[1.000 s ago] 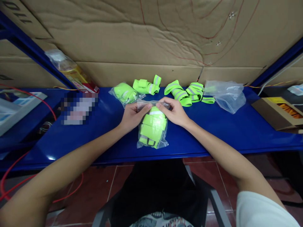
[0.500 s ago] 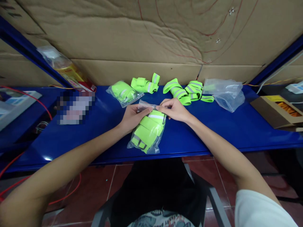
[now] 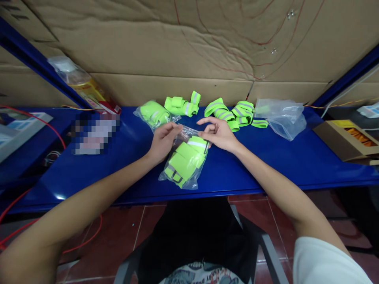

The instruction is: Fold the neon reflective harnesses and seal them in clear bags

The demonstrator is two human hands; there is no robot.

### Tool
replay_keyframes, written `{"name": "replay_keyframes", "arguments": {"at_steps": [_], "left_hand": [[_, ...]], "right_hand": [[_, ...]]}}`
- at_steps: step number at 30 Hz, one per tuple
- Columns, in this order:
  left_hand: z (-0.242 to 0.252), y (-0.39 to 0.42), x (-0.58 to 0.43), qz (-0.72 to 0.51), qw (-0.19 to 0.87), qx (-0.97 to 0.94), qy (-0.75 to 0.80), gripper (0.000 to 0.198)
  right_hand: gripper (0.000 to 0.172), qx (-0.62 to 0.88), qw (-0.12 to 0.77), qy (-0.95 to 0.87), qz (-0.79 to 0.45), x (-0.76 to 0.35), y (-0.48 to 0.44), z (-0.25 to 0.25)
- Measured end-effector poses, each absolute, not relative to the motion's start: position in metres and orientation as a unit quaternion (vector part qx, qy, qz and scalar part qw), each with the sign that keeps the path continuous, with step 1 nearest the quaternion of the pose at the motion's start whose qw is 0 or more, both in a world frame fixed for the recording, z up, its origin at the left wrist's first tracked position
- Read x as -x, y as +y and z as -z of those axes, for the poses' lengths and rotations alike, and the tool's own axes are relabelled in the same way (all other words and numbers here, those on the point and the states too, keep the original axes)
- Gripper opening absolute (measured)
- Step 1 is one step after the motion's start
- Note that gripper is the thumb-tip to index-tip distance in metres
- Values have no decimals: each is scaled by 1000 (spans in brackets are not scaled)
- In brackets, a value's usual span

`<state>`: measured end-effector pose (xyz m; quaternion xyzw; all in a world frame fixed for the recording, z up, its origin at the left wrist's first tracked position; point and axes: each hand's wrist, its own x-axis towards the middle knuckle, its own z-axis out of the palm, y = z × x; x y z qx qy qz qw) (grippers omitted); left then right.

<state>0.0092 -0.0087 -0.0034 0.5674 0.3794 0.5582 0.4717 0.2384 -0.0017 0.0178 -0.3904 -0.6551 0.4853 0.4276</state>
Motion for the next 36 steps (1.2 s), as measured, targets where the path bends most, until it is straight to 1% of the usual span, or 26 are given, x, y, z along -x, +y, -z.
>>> {"name": "replay_keyframes", "arguments": {"at_steps": [1,2,4,6,11,15,21,29,34,36], "left_hand": [[3,-9,-9,-552,460,-589,369,39],[2,-10,-9,-546,451,-609,358,39],[1,-11,-9,-534,438,-638,340,38],[2,-13,-9,-528,430,-653,333,36],[3,-11,-9,-534,418,-639,363,29],[2,-10,-7,-547,457,-588,383,32],[1,-12,-7,-524,507,-561,392,36],[-1,-11,-6,-511,503,-583,382,37],[-3,-12,-6,-492,483,-619,375,29],[-3,-12,-6,-499,483,-612,379,30]], "right_hand": [[50,391,412,-656,-497,-238,-2,-18],[50,395,394,-657,-508,-238,-2,-18],[41,407,369,-651,-523,-237,-3,-17],[36,415,369,-642,-528,-234,-4,-14],[40,414,392,-637,-519,-231,-6,-9],[40,415,390,-629,-529,-231,-6,-12],[41,424,395,-612,-538,-231,-7,-13],[40,392,398,-637,-531,-229,-9,-16],[41,402,394,-646,-516,-228,-9,-17],[44,410,385,-638,-526,-229,-9,-18]]}}
